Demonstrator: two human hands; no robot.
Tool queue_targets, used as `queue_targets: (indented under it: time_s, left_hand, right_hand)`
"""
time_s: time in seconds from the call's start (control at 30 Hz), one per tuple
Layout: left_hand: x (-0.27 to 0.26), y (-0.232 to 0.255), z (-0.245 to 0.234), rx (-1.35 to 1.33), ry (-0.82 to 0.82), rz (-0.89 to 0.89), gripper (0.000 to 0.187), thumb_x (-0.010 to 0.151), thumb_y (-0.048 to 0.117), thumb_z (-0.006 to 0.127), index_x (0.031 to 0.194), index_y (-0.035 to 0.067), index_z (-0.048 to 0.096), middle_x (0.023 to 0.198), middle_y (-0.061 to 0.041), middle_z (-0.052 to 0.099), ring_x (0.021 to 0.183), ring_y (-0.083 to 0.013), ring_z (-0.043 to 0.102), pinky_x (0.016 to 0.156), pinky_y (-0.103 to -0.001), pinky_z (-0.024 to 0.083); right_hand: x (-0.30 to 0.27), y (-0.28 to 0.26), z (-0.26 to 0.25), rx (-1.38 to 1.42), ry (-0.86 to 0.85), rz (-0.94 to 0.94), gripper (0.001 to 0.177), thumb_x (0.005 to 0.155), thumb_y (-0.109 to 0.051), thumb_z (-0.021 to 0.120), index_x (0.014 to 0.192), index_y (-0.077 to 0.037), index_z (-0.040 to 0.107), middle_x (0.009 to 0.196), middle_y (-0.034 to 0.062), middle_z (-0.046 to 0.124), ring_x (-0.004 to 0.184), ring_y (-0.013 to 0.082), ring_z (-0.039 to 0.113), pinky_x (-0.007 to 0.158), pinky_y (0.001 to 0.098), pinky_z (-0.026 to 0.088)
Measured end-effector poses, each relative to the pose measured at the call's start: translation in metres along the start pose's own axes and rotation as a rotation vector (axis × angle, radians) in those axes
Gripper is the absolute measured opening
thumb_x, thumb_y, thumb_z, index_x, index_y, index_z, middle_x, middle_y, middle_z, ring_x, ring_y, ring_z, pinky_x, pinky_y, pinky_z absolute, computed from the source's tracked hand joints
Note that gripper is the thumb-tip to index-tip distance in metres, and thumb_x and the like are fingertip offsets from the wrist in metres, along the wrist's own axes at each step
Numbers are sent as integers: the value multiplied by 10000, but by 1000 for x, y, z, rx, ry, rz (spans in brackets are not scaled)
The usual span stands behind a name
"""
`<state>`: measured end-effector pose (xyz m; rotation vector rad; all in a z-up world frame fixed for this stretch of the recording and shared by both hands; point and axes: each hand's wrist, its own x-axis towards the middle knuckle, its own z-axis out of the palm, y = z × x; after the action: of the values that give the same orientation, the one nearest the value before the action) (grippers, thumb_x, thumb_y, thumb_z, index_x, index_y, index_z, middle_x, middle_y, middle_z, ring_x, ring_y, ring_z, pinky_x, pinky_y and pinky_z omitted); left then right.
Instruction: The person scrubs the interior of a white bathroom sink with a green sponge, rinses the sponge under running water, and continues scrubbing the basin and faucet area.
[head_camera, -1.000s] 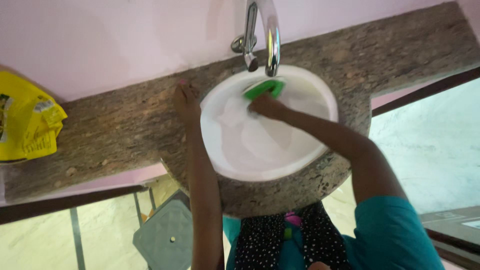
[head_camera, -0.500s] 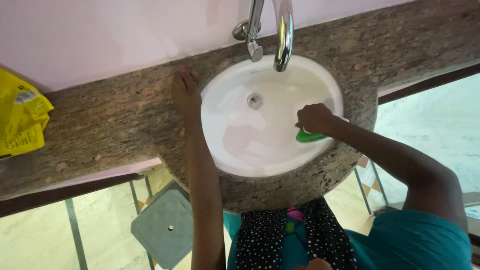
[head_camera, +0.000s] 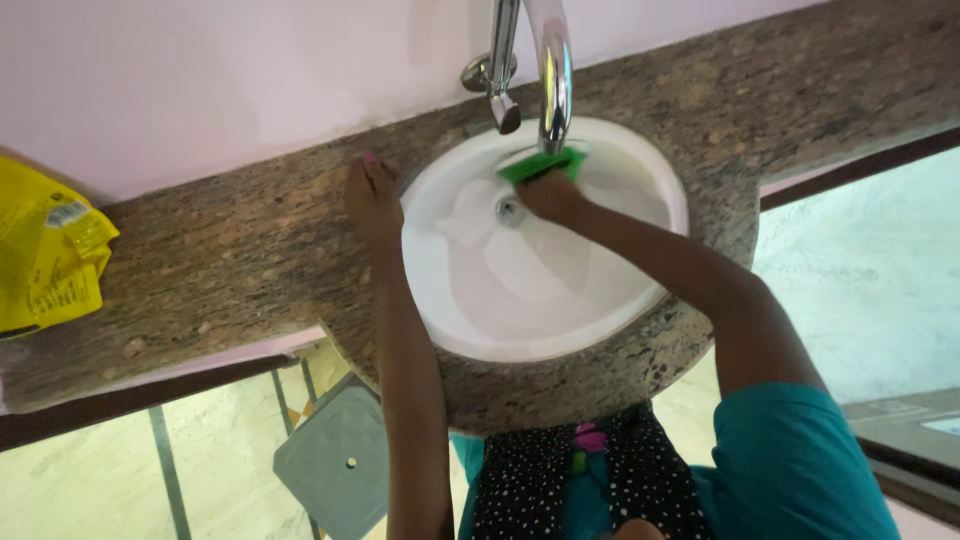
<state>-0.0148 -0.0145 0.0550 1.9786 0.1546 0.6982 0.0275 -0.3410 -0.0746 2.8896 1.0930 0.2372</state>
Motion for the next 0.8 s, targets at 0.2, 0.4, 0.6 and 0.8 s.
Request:
queue_targets:
  time_s: [0.2,0.4,0.6,0.8]
  left_hand:
    - [1,9,-3,28,33,17,445,1123,350,432,875,80,684,741,-71,674,634,-210,642,603,-374,497]
    - [4,-8,7,104,33,45,446,1136,347,428,863,92,672,726,-63,658,618,-199,614,582,-369,494]
    - [-4,1,6,2,104,69,456,1118,378,444,849,93,679,712,-48,667,589,-172,615,550,-352,491]
    - [-2,-3,2,1,26,17,490,1132,385,419,786,106,627,704,-45,643,587,-184,585,573,-361,483]
  right_hand:
    - [-58,-1,-62,364,-743,232,526,914,-535,678,833,-20,751,808,226,734,732,400,694,681,525,568]
    - [-58,-92,-27,697,-768,41,631,991,-614,572,883,-14,738,842,218,749,728,321,742,698,428,570]
    - [44,-106,43,411,-253,349,295,789,-327,737,972,-96,731,941,189,740,814,367,739,700,588,533]
    - [-45,12,-14,286,-328,434,446,925,-506,678,993,-67,713,916,191,747,876,403,724,731,557,584]
